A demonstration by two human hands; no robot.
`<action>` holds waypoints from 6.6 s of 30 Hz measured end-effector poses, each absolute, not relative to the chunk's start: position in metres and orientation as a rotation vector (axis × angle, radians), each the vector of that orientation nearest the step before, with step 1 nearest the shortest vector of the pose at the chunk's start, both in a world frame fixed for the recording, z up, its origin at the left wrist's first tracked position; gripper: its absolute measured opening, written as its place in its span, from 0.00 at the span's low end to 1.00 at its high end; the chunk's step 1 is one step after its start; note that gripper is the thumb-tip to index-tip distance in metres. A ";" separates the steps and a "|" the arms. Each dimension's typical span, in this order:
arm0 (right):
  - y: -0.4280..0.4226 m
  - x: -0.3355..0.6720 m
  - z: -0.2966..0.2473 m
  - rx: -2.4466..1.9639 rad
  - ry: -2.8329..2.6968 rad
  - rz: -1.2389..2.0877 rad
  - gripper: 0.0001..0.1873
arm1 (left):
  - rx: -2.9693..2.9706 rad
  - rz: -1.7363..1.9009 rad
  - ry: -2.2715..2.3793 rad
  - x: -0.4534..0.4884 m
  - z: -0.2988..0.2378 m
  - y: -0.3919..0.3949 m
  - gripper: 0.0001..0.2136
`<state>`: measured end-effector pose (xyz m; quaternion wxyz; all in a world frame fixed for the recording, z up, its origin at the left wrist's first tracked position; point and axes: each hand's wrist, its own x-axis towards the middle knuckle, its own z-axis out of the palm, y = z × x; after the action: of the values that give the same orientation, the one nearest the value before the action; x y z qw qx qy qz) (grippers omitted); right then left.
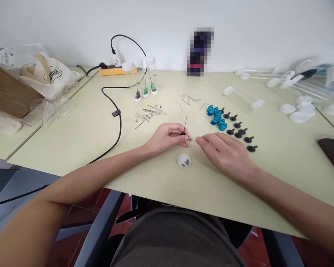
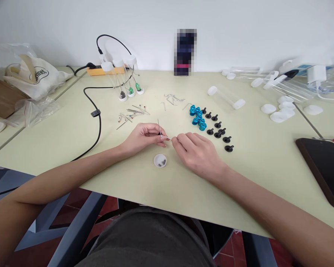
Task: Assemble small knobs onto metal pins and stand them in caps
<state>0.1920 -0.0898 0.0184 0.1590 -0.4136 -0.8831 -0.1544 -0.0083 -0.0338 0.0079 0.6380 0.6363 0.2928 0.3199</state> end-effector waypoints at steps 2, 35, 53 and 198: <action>-0.091 0.190 0.018 -1.244 -2.442 -0.247 0.13 | 1.458 0.727 0.665 -0.008 0.008 -0.034 0.11; -0.087 0.185 0.018 -1.451 -2.297 0.263 0.15 | 1.370 0.623 0.657 -0.010 0.005 -0.031 0.13; -0.079 0.195 0.000 -1.349 -2.456 -0.184 0.18 | 1.378 0.898 0.794 -0.013 0.001 -0.025 0.12; -0.090 0.189 0.012 -1.317 -1.817 0.833 0.13 | 1.076 0.786 0.562 -0.010 0.004 -0.034 0.14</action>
<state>0.1890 -0.0897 0.0123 0.3655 -0.5121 -0.7066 0.3239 -0.0098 -0.0341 0.0037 0.7499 0.4921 0.2572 0.3596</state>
